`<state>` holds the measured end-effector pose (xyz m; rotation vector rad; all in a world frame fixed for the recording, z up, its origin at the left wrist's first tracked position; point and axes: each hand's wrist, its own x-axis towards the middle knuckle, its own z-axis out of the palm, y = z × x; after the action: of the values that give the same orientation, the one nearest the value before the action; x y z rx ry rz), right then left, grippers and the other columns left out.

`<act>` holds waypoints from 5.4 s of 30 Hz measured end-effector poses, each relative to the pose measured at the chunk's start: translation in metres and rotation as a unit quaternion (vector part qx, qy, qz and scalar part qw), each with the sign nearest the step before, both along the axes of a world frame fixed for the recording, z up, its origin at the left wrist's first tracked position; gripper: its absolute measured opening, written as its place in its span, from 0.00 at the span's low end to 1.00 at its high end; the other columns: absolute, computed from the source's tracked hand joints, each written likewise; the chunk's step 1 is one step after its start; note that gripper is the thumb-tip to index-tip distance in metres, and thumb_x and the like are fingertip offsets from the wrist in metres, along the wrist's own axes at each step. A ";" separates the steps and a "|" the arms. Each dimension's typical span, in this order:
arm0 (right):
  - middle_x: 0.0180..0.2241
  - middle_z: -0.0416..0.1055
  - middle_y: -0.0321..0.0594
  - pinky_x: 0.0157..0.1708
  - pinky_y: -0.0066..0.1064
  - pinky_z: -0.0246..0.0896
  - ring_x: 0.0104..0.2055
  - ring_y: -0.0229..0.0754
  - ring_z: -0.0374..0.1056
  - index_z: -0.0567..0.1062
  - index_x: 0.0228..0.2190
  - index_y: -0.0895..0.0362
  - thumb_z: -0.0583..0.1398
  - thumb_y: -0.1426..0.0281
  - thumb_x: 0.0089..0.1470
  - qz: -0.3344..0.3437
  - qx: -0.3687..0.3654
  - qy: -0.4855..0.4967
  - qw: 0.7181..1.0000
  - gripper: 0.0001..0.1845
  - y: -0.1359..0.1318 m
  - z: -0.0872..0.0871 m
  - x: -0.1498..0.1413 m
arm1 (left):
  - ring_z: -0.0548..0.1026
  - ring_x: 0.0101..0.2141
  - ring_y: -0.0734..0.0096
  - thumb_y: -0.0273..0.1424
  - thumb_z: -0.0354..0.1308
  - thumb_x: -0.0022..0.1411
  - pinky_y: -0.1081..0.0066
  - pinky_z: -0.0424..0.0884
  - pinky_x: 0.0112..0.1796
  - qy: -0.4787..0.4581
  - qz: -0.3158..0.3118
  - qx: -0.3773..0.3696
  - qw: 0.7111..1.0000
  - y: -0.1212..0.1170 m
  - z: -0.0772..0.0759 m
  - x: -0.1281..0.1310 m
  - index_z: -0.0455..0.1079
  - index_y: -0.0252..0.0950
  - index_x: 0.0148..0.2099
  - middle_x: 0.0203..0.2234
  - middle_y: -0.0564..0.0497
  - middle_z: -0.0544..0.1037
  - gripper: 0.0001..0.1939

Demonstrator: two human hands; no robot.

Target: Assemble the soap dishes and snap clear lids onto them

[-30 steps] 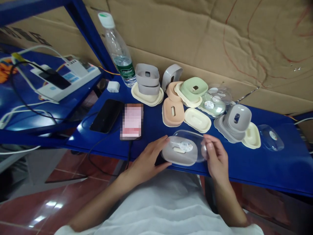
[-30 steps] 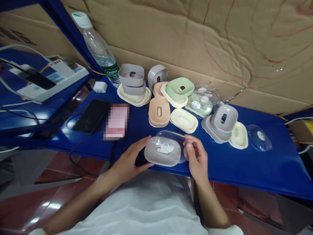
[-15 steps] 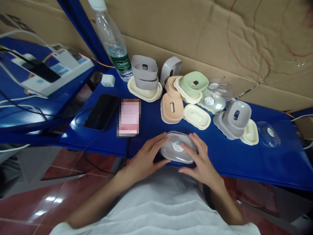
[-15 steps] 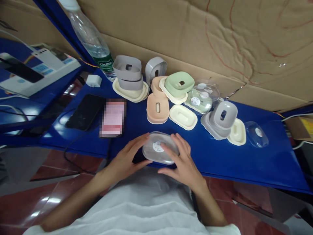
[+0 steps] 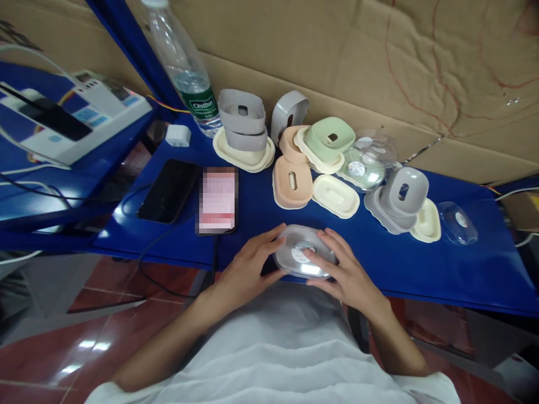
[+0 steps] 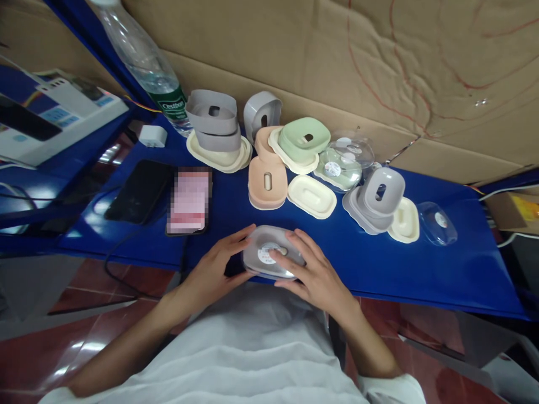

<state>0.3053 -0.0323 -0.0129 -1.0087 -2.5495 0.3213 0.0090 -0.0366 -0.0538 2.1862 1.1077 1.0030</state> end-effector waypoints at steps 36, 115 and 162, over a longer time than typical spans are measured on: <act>0.63 0.74 0.67 0.61 0.39 0.62 0.67 0.52 0.69 0.76 0.62 0.65 0.78 0.69 0.50 -0.510 0.038 -0.065 0.857 0.40 0.171 0.034 0.291 | 0.80 0.59 0.53 0.33 0.60 0.78 0.52 0.80 0.59 0.119 0.022 0.085 0.989 0.002 0.007 0.002 0.75 0.40 0.62 0.64 0.40 0.78 0.14; 0.59 0.81 0.48 0.73 0.51 0.65 0.69 0.49 0.72 0.81 0.59 0.55 0.66 0.65 0.71 0.095 0.117 0.044 0.988 0.18 0.078 -0.013 0.021 | 0.74 0.67 0.42 0.32 0.60 0.77 0.49 0.82 0.59 0.151 0.081 0.069 0.983 0.011 0.010 0.010 0.64 0.41 0.72 0.76 0.32 0.60 0.25; 0.70 0.70 0.52 0.74 0.58 0.57 0.73 0.59 0.65 0.73 0.68 0.49 0.64 0.41 0.65 -0.202 0.126 0.047 0.970 0.40 0.212 0.036 0.126 | 0.76 0.65 0.42 0.36 0.61 0.77 0.47 0.80 0.59 0.157 0.054 0.090 0.982 0.014 0.007 0.008 0.71 0.38 0.64 0.72 0.33 0.67 0.17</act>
<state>0.4312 0.1799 0.0230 -1.3352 -2.1641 -0.0662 0.0168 -0.0223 -0.0468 2.5177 1.3334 0.8498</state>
